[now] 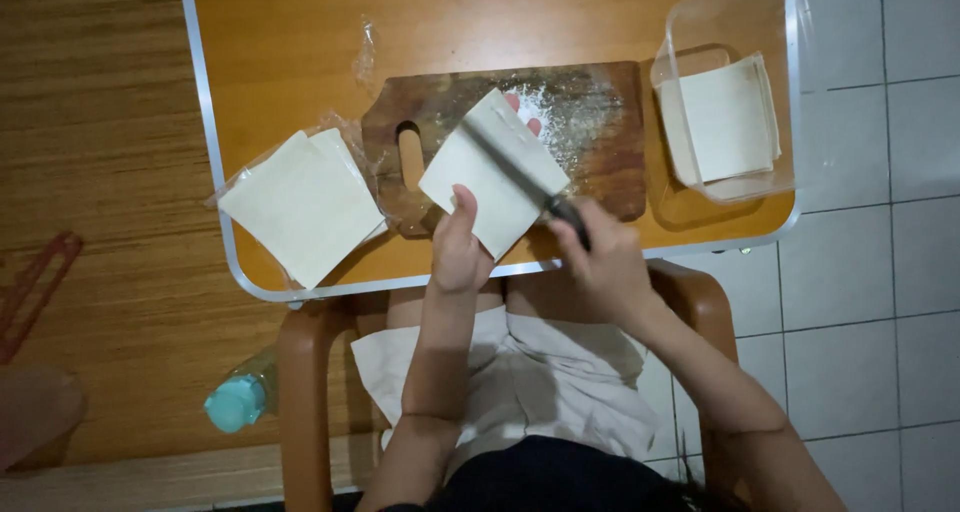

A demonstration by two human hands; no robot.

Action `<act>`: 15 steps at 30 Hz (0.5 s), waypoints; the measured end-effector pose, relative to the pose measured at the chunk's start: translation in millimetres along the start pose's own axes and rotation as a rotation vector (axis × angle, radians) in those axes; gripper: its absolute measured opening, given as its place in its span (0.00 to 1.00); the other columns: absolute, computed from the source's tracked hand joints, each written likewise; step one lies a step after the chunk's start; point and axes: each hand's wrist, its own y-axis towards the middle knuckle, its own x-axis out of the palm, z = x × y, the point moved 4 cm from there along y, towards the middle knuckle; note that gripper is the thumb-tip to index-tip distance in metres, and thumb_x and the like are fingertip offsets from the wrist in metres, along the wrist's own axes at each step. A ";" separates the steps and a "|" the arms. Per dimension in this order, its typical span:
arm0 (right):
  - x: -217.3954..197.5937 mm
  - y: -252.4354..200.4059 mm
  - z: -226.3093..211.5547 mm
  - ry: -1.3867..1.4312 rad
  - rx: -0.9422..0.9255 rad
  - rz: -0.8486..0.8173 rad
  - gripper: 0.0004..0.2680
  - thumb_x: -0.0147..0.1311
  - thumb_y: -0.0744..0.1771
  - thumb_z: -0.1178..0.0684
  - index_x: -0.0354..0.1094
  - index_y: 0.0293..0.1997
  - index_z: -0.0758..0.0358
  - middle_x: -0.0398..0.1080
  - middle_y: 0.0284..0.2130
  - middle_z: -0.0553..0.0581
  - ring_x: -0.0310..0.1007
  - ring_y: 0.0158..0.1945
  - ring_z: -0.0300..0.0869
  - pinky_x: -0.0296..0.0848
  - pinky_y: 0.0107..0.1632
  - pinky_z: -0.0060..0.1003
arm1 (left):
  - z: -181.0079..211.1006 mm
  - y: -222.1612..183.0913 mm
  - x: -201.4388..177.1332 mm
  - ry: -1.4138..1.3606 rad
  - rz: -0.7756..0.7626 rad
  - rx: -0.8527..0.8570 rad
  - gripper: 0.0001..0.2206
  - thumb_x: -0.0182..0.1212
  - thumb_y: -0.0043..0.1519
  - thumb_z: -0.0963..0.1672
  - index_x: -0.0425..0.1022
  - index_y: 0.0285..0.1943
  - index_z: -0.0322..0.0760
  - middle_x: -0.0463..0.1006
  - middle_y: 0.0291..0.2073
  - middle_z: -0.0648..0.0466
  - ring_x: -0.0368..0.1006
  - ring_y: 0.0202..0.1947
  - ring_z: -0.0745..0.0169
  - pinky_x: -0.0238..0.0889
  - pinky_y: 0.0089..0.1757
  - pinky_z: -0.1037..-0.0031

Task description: Trimming the edges of thin dough wrappers using a knife on a wooden cutting board.

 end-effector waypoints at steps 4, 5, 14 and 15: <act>2.2 0.1 7.6 0.021 0.046 0.030 0.11 0.50 0.72 0.44 0.71 0.46 0.60 0.71 0.21 0.58 0.76 0.25 0.51 0.73 0.32 0.39 | -4.5 -0.3 6.5 0.013 -0.022 -0.013 0.25 0.40 0.74 0.51 0.64 0.68 0.24 0.69 0.62 0.35 0.65 0.63 0.47 0.53 0.65 0.44; 4.3 -3.6 0.5 -0.025 0.011 0.021 0.11 0.53 0.71 0.44 0.71 0.48 0.60 0.71 0.22 0.60 0.76 0.26 0.54 0.73 0.31 0.43 | 3.1 0.5 20.7 -0.014 -0.021 -0.023 0.25 0.40 0.74 0.51 0.65 0.68 0.23 0.70 0.62 0.36 0.65 0.64 0.48 0.54 0.65 0.47; -5.0 -2.8 3.3 -0.084 0.000 0.033 0.10 0.51 0.72 0.45 0.71 0.47 0.61 0.72 0.22 0.58 0.77 0.26 0.51 0.73 0.31 0.40 | -4.4 -2.0 14.1 0.001 -0.055 -0.018 0.24 0.42 0.74 0.50 0.69 0.64 0.21 0.75 0.57 0.40 0.70 0.59 0.54 0.58 0.64 0.49; -6.9 -2.1 -6.8 -0.072 -0.002 0.047 0.09 0.53 0.72 0.46 0.72 0.46 0.60 0.72 0.23 0.56 0.77 0.26 0.50 0.73 0.31 0.38 | -5.1 -3.0 14.7 -0.026 -0.049 -0.019 0.24 0.42 0.75 0.50 0.70 0.63 0.21 0.76 0.55 0.41 0.70 0.59 0.55 0.58 0.63 0.50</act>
